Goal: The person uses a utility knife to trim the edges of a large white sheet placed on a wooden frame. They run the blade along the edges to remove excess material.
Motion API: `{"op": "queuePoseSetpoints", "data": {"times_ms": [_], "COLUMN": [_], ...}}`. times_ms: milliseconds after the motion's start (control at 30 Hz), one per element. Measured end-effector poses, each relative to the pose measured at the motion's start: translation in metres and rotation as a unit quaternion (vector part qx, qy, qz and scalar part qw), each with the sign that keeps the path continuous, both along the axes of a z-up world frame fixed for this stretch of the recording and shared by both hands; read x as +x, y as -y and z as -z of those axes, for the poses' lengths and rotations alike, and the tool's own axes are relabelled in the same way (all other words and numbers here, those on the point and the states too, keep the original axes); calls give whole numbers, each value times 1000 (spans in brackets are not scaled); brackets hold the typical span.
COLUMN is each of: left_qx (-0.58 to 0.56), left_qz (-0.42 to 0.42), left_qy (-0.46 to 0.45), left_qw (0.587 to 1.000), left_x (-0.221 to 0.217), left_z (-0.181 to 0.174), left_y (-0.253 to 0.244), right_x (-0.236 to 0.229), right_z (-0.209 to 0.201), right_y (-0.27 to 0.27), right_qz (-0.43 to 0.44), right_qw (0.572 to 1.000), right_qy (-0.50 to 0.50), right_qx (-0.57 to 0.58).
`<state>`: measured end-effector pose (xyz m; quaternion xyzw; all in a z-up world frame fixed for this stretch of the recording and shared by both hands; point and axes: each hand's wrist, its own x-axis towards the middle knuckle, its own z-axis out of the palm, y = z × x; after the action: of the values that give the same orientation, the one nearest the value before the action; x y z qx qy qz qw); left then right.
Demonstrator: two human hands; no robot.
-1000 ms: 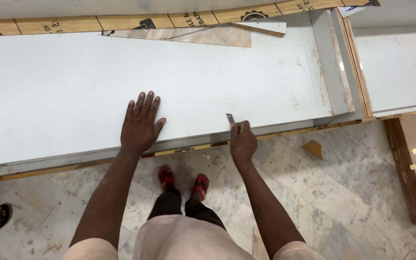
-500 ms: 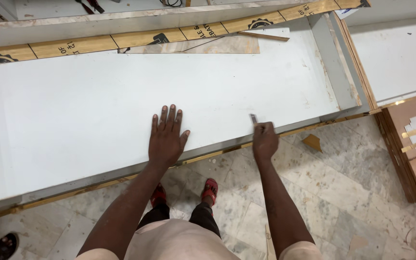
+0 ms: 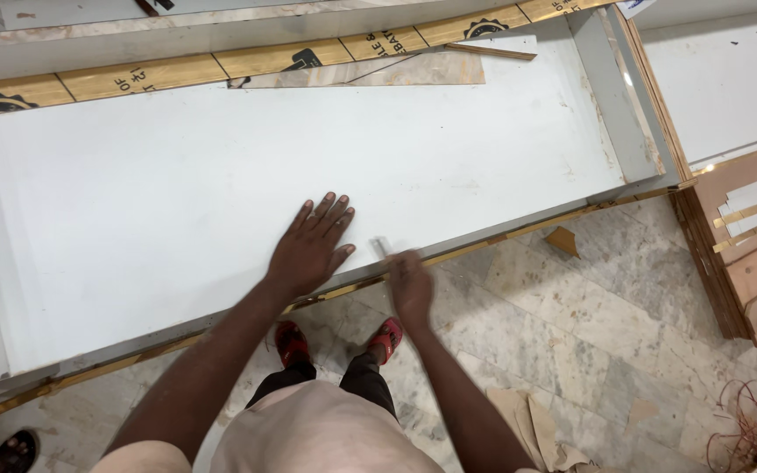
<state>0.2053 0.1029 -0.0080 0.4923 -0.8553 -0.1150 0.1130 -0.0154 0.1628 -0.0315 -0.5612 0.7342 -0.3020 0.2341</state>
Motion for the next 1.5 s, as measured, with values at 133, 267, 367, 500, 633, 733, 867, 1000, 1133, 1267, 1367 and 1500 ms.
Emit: {"op": "queuePoseSetpoints", "data": {"times_ms": [133,267,367,500,633,733,867,1000,1133,1267,1367,1500], "left_qx": [-18,-42,-44,-45,-37,-43,-37,-33,-42,-46,-42,-38], "left_qz": [4,-55,-68,-68,-73,-73,-79,-89,-96,-88,-89,-96], "left_qy": [37,25,32,32,33,27,-21,-65,-70,-79,-88,-95], "left_qw": [999,997,996,996,996,996,996,993,992,992,991,990], "left_x": [39,58,55,56,54,55,57,60,59,60,64,61], "left_z": [0,-2,-3,-5,-7,-7,-8,-10,-8,-8,-10,-8], "left_y": [13,11,10,8,10,10,8,7,6,6,7,3], "right_x": [-12,-43,-21,-9,-26,13,69,-2,-23,78,83,-13], "right_z": [-4,0,13,17,2,8,27,16,8,29,34,20], "right_y": [6,14,-3,-4,10,-11,-41,0,12,-36,-35,10], "right_qz": [16,94,39,19,122,30,-80,144,150,-38,-37,163], "right_qw": [997,993,998,1000,991,997,995,982,988,995,994,986], "right_qy": [-11,-23,-32,-14,42,-56,-24,107,35,-56,-21,-22], "right_qx": [69,-72,-47,1,-29,-42,49,59,-24,80,97,7]}}
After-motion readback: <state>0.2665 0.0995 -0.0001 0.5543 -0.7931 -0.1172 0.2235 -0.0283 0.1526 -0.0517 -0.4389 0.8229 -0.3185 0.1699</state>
